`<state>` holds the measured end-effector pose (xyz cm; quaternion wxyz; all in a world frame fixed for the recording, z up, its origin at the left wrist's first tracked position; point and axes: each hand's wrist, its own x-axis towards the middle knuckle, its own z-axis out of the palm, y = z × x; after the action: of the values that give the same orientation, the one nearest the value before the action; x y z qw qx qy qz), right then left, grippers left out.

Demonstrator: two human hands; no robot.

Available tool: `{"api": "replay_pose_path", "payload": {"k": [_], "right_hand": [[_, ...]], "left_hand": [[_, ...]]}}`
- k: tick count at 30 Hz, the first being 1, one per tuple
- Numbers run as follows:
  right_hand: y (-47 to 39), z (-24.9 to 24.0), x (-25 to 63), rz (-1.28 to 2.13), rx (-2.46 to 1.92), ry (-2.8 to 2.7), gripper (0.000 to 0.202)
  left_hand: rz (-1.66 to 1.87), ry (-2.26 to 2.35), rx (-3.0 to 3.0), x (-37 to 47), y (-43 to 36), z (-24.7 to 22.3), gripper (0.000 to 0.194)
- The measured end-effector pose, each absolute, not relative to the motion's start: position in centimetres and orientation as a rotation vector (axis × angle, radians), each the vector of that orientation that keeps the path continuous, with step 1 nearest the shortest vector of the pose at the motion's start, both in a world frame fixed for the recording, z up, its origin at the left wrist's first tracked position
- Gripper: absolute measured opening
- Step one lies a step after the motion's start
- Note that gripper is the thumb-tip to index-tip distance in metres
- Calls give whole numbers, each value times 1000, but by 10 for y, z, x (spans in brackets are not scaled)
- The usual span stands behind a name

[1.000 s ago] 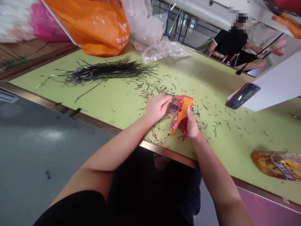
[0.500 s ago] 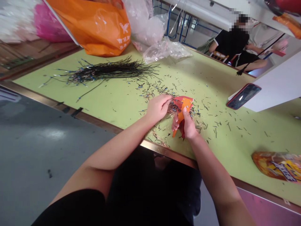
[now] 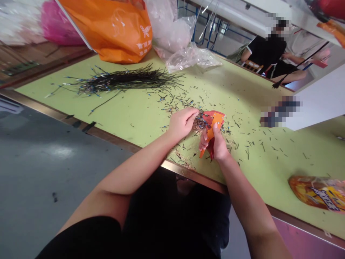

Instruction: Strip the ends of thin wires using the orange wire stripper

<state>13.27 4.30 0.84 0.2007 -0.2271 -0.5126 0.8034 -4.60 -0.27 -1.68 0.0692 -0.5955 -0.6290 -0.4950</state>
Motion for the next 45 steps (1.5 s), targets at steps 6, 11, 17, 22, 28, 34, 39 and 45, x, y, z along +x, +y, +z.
{"api": "replay_pose_path", "payload": {"k": [6, 11, 17, 22, 28, 34, 39, 45], "right_hand": [[37, 7, 129, 2168, -689, -1385, 69], [32, 1, 124, 2105, -719, -1364, 68], [30, 7, 127, 1919, -562, -1329, 64], [54, 28, 148, 1503, -464, -967, 46], [56, 3, 136, 1659, -569, -1081, 47], [35, -11, 128, 1758, -529, -1247, 54], [33, -14, 126, 1720, -577, -1250, 55], [34, -22, 128, 1567, -780, -1304, 62]], "left_hand": [[-1537, -1936, -1779, -45, -5, -14, 32], [-1576, -2014, -1759, -39, -6, -10, 29], [-1768, -2007, -1631, -56, 9, -16, 32], [-1864, -1985, -1014, -114, 16, -28, 59], [-1623, -1995, -1435, -68, 7, -18, 34], [-1284, -1809, -1680, -39, -9, -3, 32], [-1143, -1567, -1724, -26, -18, 3, 22], [-1137, -1411, -1821, -10, -30, 15, 9]]}}
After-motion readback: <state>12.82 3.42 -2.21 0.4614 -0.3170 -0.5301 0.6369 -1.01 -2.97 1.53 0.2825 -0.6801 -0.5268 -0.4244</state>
